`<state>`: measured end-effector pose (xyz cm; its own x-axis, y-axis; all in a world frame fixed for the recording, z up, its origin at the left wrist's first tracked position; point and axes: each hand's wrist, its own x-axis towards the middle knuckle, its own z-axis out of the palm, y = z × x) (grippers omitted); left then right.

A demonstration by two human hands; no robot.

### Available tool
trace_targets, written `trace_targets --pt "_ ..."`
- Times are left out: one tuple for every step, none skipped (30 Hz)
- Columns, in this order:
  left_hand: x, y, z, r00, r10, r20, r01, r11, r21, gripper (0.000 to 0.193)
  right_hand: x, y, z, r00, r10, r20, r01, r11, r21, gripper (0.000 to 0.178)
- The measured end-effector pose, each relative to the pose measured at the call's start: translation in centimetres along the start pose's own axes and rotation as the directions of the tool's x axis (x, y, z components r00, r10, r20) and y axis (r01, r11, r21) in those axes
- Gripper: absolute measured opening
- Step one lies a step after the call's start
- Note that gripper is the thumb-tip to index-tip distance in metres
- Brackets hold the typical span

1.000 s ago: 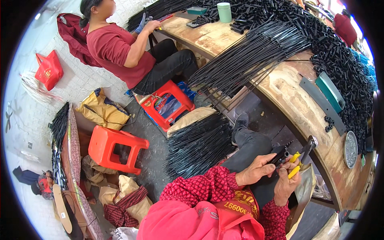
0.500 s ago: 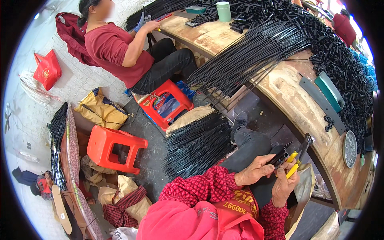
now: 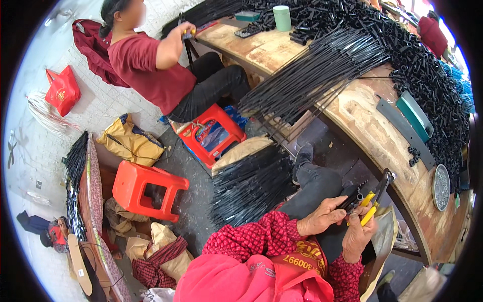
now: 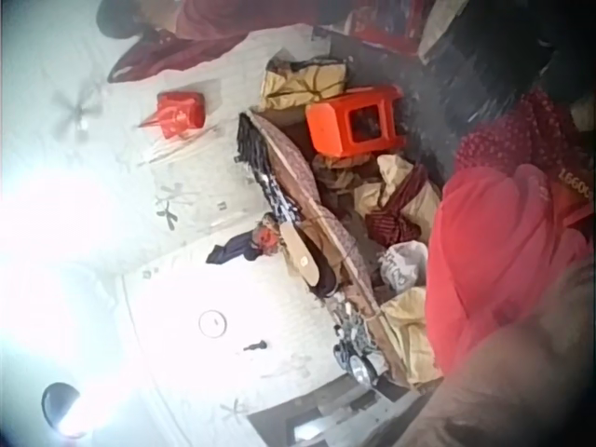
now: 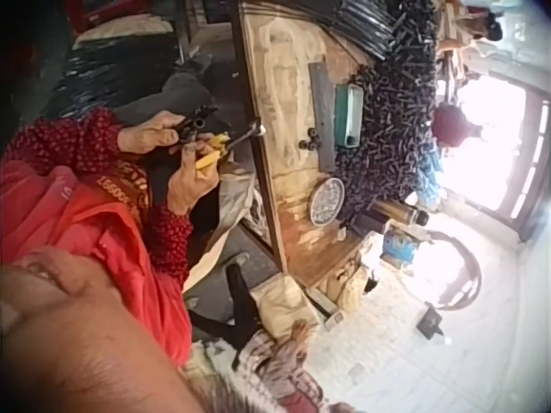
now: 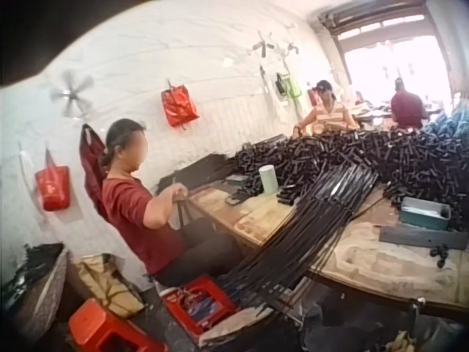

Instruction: Assembling a mechanical product by inserting black plastic strips into a central hub and trimming them with pliers.

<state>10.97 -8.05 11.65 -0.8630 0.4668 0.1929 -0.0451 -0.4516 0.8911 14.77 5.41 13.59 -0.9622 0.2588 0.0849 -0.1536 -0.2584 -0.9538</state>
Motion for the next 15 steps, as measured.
trace_targets --pt "-0.2 0.1 0.0 1.000 0.005 0.003 -0.005 1.000 0.012 0.061 -0.1 0.0 0.0 1.000 0.019 0.013 -0.018 1.000 -0.006 0.019" --pt "-0.4 0.2 0.0 1.000 -0.019 -0.003 0.019 1.000 -0.015 0.061 0.0 0.0 0.0 0.999 0.037 0.027 -0.037 0.999 -0.013 0.020" --pt "-0.3 0.3 -0.2 0.999 -0.044 -0.010 0.043 0.998 -0.042 0.061 0.3 0.2 0.1 0.999 0.028 0.032 -0.028 1.000 -0.003 0.020" --pt "-0.3 0.5 -0.1 0.999 -0.051 0.004 0.051 0.998 -0.033 0.057 0.2 0.2 -0.2 0.999 -0.013 0.034 0.014 0.999 -0.048 0.020" --pt "-0.4 0.6 0.0 0.999 -0.049 0.002 0.049 0.998 -0.031 0.057 0.1 0.2 -0.3 0.998 -0.054 0.038 0.057 0.994 -0.093 0.020" --pt "-0.5 0.7 0.1 0.999 -0.043 0.017 0.043 0.999 -0.028 0.055 -0.2 -0.1 -0.2 0.999 -0.029 0.029 0.031 0.997 -0.072 0.021" --pt "-0.4 0.7 0.1 0.999 -0.035 0.034 0.036 0.999 -0.025 0.053 -0.2 -0.1 -0.1 0.999 -0.034 0.031 0.036 0.997 -0.072 0.021" --pt "-0.4 0.5 0.1 0.999 -0.030 0.037 0.031 0.999 -0.025 0.053 -0.3 -0.2 0.0 0.997 -0.054 0.058 0.058 0.996 -0.072 0.021" --pt "-0.7 0.0 0.2 1.000 -0.013 0.010 0.013 1.000 0.002 0.056 -0.4 -0.3 0.0 0.994 -0.073 0.084 0.079 0.994 -0.073 0.021" --pt "-0.7 0.0 0.1 1.000 0.007 -0.016 -0.006 0.999 0.032 0.058 -0.4 -0.3 0.2 0.993 -0.080 0.087 0.087 0.994 -0.071 0.021" --pt "-0.6 0.0 0.0 1.000 0.013 -0.014 -0.013 0.999 0.035 0.058 -0.5 -0.3 0.2 0.997 -0.053 0.047 0.057 0.995 -0.080 0.019" --pt "-0.6 0.0 -0.1 1.000 0.024 -0.010 -0.023 0.999 0.033 0.056 -0.4 -0.3 0.4 1.000 -0.025 0.007 0.026 0.996 -0.088 0.019" --pt "-0.8 0.0 0.1 0.999 0.030 -0.010 -0.030 0.999 0.026 0.054 -0.5 -0.4 0.5 1.000 -0.025 0.010 0.025 0.995 -0.092 0.019" --pt "-0.8 0.1 0.2 0.999 0.032 -0.013 -0.032 0.999 0.022 0.054 -0.5 -0.5 0.7 0.999 -0.047 0.010 0.048 0.995 -0.084 0.019" --pt "-0.7 0.1 0.1 0.999 0.047 -0.013 -0.047 0.998 0.040 0.053 -0.6 -0.5 0.8 0.998 -0.070 0.010 0.070 0.995 -0.076 0.019"
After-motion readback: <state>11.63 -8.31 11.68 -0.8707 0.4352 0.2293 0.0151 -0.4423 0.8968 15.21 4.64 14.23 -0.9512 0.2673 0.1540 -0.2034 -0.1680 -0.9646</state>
